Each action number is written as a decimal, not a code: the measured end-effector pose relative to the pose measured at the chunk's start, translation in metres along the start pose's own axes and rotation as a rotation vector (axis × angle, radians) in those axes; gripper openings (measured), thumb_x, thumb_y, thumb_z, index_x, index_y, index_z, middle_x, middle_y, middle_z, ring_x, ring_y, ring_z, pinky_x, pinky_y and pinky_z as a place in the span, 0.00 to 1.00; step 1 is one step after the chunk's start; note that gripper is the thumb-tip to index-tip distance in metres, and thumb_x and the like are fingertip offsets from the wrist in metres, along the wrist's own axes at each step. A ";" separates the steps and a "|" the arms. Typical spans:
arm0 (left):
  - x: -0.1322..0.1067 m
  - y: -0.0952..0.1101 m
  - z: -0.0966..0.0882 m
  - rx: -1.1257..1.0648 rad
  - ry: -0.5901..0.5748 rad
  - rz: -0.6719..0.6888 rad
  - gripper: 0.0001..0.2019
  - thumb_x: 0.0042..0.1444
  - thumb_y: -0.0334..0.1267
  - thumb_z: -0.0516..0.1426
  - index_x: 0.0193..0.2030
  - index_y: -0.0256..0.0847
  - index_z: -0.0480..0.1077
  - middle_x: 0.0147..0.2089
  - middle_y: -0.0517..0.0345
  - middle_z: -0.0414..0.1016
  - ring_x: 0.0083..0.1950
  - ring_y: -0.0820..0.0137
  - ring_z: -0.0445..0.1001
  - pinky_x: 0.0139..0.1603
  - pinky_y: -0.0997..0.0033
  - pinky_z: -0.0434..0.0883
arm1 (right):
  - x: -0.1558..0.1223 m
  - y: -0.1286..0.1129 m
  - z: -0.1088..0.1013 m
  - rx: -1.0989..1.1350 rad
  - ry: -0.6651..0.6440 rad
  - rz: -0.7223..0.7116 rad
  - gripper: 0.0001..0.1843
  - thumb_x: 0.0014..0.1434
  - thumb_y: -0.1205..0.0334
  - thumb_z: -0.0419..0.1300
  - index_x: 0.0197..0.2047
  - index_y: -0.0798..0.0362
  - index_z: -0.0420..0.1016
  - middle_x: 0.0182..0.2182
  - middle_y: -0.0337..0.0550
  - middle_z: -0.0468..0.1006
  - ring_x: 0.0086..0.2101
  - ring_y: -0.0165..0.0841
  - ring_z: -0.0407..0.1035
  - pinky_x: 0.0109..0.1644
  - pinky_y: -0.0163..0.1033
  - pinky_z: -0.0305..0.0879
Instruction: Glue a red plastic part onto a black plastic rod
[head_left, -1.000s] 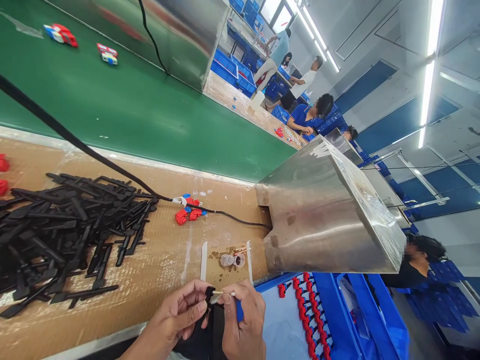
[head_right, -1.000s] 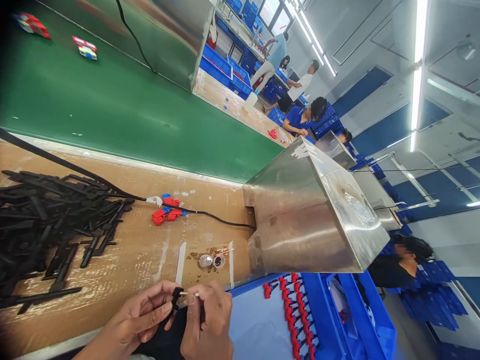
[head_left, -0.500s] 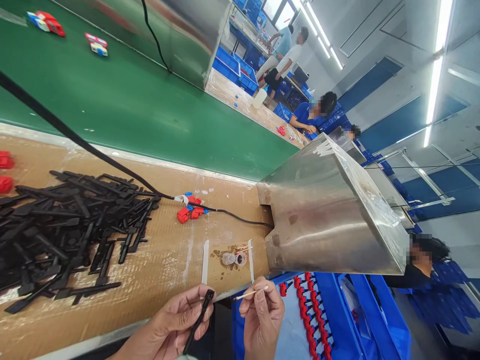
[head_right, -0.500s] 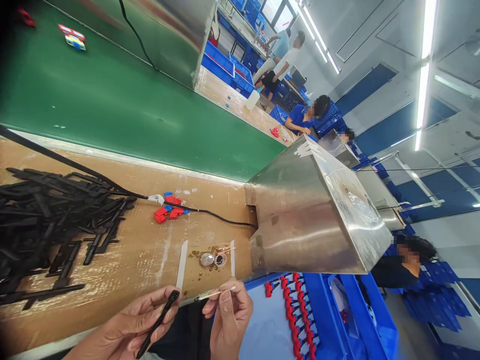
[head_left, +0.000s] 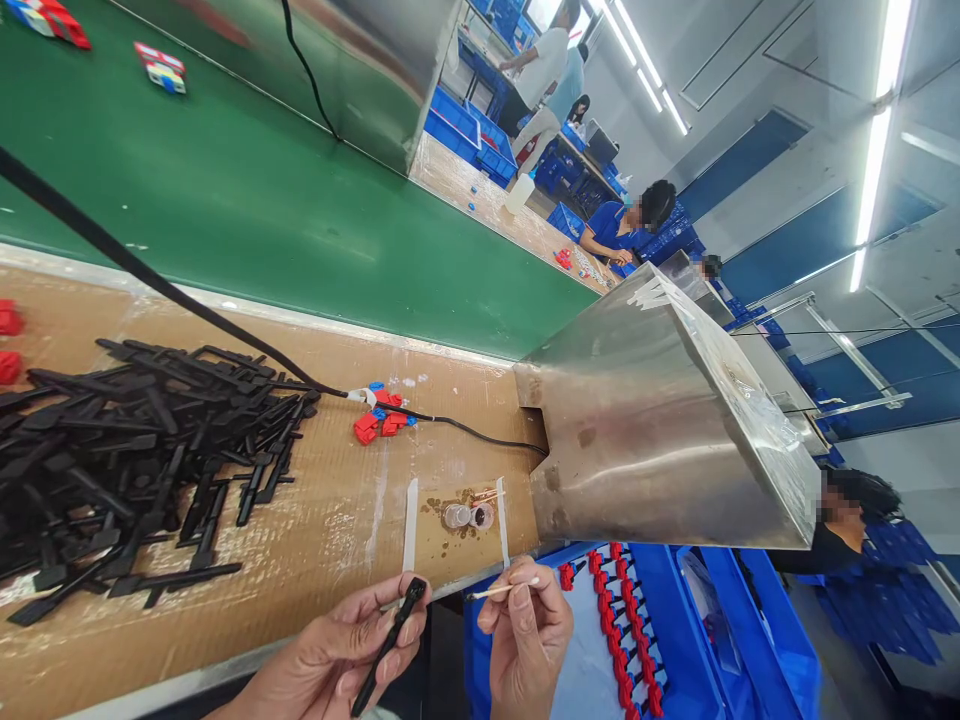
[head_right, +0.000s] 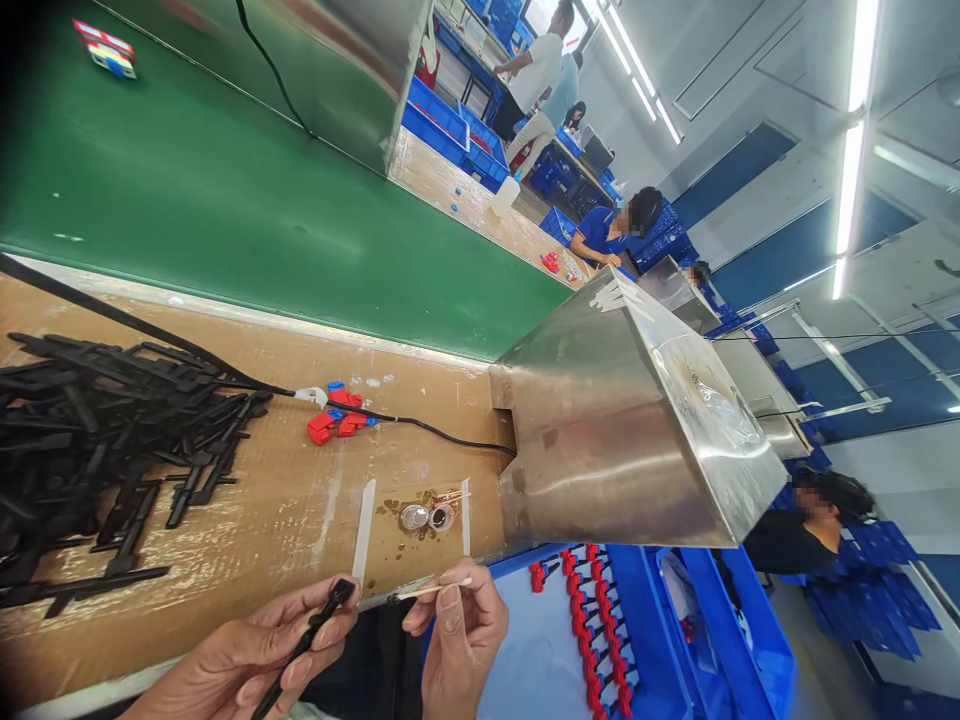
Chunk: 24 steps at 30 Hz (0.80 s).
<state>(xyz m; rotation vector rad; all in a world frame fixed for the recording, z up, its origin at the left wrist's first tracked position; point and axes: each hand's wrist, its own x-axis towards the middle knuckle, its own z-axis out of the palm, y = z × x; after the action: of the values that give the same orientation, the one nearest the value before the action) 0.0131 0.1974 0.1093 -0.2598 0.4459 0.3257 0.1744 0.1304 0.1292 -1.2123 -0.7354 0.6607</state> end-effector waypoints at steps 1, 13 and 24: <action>-0.001 0.000 0.000 -0.008 -0.008 -0.008 0.22 0.24 0.28 0.83 0.30 0.35 0.84 0.25 0.56 0.78 0.20 0.81 0.73 0.16 0.94 0.65 | 0.000 -0.001 0.001 -0.003 -0.002 -0.008 0.11 0.63 0.53 0.72 0.33 0.50 0.84 0.23 0.37 0.78 0.18 0.24 0.72 0.22 0.24 0.68; -0.004 -0.003 -0.009 -0.007 -0.129 -0.013 0.21 0.27 0.29 0.83 0.30 0.36 0.84 0.24 0.56 0.76 0.18 0.83 0.69 0.19 0.89 0.73 | -0.002 -0.002 0.002 0.015 0.008 -0.042 0.10 0.64 0.54 0.71 0.34 0.49 0.83 0.23 0.37 0.78 0.19 0.24 0.72 0.21 0.24 0.68; -0.002 0.003 -0.017 -0.077 -0.170 -0.064 0.21 0.32 0.27 0.82 0.35 0.35 0.83 0.26 0.56 0.79 0.21 0.81 0.76 0.19 0.96 0.68 | 0.003 0.000 -0.006 -0.093 0.052 -0.082 0.13 0.65 0.51 0.70 0.32 0.50 0.81 0.22 0.35 0.76 0.18 0.25 0.70 0.21 0.27 0.66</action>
<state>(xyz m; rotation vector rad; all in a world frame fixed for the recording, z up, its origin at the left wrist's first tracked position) 0.0039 0.1941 0.0946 -0.3179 0.2574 0.3001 0.1809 0.1291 0.1284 -1.2729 -0.7753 0.5298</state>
